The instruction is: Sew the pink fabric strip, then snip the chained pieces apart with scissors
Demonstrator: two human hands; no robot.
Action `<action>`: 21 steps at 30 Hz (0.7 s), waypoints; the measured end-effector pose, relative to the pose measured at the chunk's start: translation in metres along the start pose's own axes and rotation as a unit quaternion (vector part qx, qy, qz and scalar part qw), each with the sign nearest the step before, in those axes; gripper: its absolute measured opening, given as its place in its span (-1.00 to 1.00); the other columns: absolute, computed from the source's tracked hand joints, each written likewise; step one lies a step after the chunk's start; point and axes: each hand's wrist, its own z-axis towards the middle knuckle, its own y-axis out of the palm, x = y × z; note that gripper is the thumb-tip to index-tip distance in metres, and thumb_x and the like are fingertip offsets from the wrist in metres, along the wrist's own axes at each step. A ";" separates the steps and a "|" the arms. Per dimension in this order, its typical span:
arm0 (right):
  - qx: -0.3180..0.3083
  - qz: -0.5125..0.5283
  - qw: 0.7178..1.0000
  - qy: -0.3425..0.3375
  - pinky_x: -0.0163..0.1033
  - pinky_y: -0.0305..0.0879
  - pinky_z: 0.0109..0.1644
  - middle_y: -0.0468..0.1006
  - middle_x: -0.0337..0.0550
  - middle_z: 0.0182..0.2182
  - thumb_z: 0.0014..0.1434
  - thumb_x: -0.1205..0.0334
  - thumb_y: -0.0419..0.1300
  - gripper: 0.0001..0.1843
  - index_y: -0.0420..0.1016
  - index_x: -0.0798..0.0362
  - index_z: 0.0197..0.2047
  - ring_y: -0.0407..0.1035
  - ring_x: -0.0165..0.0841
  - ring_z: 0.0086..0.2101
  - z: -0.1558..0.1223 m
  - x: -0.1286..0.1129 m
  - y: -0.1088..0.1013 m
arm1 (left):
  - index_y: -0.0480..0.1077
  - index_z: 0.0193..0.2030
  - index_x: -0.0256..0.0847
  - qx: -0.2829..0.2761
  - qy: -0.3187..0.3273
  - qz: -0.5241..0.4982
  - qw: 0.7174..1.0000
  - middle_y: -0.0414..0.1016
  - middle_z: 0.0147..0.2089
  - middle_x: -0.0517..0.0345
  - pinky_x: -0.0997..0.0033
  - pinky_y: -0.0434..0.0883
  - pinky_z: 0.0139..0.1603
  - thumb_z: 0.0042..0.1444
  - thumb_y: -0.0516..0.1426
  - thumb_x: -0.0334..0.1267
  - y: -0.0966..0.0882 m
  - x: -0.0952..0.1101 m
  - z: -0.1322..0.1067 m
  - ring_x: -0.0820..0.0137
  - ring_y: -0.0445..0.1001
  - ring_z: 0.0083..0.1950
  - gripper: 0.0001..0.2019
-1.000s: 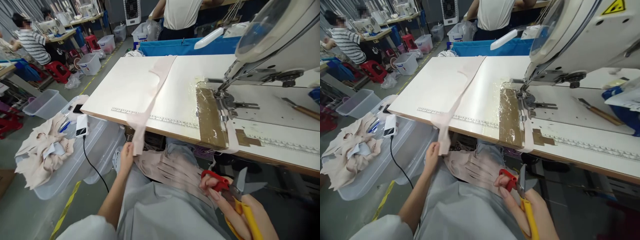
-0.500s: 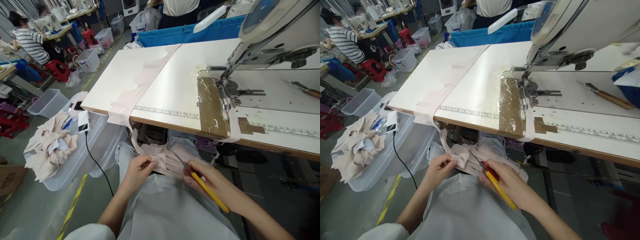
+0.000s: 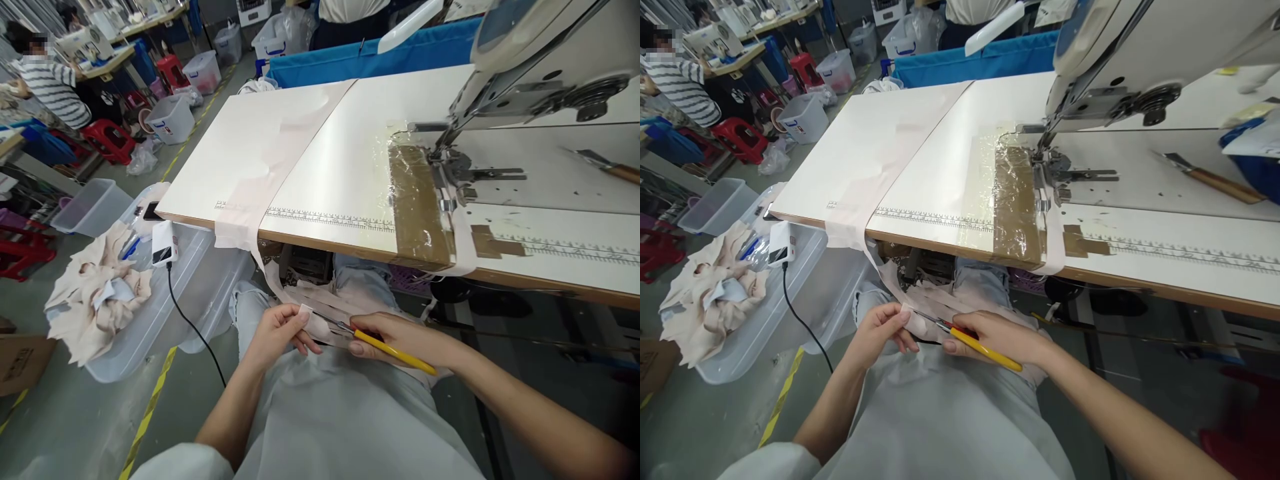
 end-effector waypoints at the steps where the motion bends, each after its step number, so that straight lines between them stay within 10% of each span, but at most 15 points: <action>1: -0.007 0.003 1.000 0.000 -0.28 -0.03 -0.42 0.07 -0.34 -0.52 0.27 -0.27 0.01 -0.49 0.05 -0.03 -0.46 0.03 -0.38 -0.48 0.001 -0.001 0.000 | 0.42 -0.31 -0.30 0.003 -0.003 -0.004 1.000 0.57 -0.43 0.02 0.54 0.38 -0.57 -0.06 0.32 0.26 0.000 -0.001 0.001 0.32 0.57 -0.50 -0.43; 21: 0.082 -0.202 0.974 0.058 -0.25 -0.09 -0.49 0.22 -0.25 -0.64 0.24 -0.39 -0.13 -0.40 -0.01 -0.05 -0.53 0.14 -0.34 -0.60 0.009 0.001 0.014 | 0.43 -0.37 -0.31 0.014 -0.018 -0.024 0.999 0.55 -0.48 0.03 0.56 0.32 -0.61 -0.15 0.35 0.25 -0.008 -0.013 0.008 0.34 0.54 -0.56 -0.43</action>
